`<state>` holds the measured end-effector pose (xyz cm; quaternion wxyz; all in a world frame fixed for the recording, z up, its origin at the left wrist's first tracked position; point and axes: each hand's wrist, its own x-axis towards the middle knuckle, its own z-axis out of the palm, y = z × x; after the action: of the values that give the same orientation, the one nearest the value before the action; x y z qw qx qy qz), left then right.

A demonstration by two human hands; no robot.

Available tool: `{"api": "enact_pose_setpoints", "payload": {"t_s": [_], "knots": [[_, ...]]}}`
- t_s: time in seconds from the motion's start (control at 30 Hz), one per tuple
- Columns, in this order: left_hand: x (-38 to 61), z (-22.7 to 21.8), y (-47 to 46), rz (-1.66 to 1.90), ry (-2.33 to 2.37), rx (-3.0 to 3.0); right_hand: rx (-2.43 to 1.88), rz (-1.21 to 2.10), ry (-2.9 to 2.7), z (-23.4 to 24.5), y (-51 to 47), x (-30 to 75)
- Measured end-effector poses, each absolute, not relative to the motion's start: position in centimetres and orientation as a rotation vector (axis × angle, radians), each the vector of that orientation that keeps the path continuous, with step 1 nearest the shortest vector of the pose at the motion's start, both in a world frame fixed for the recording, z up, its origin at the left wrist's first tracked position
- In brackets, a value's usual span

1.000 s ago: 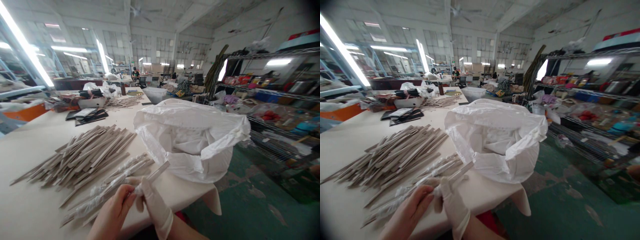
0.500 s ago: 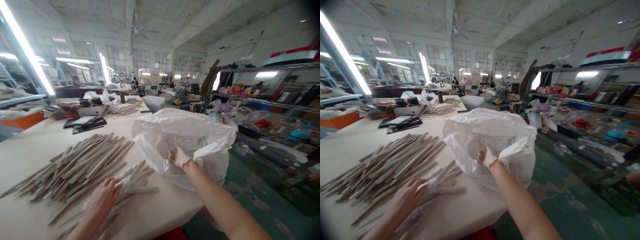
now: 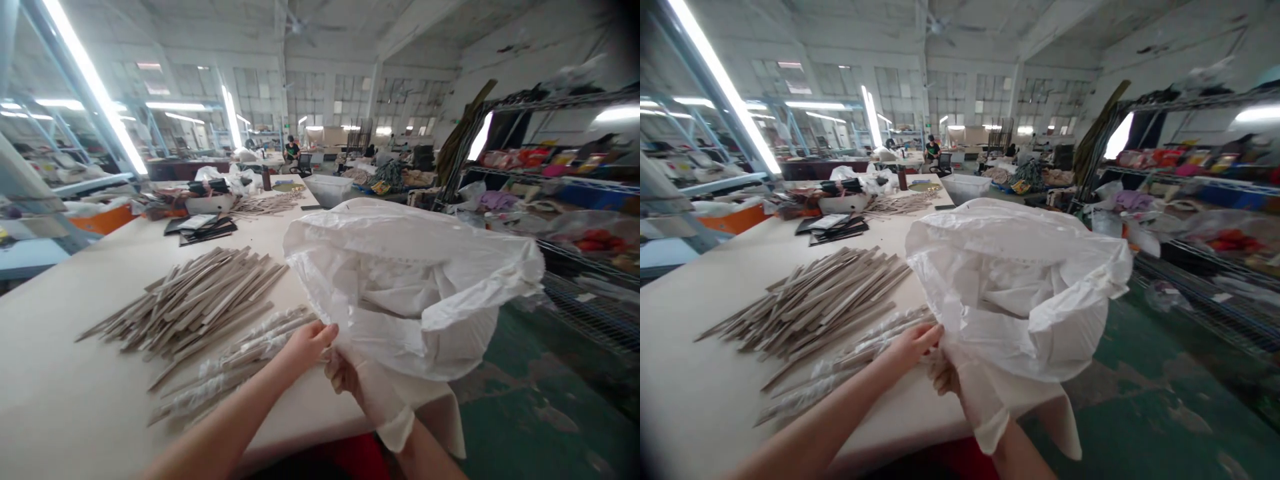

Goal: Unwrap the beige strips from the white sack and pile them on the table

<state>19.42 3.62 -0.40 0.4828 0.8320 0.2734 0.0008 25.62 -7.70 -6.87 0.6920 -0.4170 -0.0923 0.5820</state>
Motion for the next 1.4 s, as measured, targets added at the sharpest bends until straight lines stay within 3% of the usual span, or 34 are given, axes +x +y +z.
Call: {"api": "enact_pose_setpoints", "payload": {"t_s": [0.3,0.53,0.77,0.97,1.1,1.4], "knots": [[18.1,-0.1,4.8,-0.136,0.594,2.429,-0.986,1.328,-0.49,-6.0,-7.9,24.4],[12.9,-0.3,15.5,-0.229,1.234,2.805,-0.933,1.088,-0.16,-7.2,-7.0,25.6],[8.8,-2.7,19.9,-0.297,1.308,2.821,-0.932,0.965,-0.086,-6.2,-5.1,27.1],[9.5,0.4,15.9,-0.089,1.093,2.81,-0.8,1.018,0.008,-6.1,-4.9,27.6],[9.6,3.0,9.5,0.11,0.794,2.385,-0.754,0.969,0.066,-5.5,-4.3,27.7],[9.4,1.4,6.0,0.112,0.801,2.085,-1.099,0.609,-0.13,-4.9,-4.4,26.8]]}}
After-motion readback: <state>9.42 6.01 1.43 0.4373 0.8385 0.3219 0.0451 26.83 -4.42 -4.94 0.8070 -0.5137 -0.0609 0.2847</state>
